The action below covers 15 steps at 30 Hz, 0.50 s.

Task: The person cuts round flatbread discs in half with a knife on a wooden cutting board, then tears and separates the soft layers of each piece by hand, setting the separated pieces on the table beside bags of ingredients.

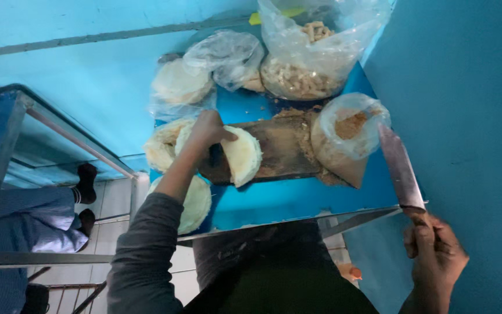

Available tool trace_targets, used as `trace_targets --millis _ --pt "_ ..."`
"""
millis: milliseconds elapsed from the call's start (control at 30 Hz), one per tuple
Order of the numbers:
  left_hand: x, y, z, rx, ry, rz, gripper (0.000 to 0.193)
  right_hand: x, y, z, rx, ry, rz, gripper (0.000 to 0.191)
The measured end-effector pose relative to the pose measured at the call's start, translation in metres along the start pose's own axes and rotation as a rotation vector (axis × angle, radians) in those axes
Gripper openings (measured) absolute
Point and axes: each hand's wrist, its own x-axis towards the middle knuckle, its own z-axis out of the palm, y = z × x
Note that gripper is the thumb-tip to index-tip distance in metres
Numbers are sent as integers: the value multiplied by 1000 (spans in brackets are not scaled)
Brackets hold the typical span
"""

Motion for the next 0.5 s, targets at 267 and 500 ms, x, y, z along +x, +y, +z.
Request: trace_targets --millis 267,500 --pt "7 6 2 124 66 -1 61 -7 28 -16 79 27 69 18" --pt "0 9 -10 92 -4 -69 59 -3 26 -12 79 11 149 21"
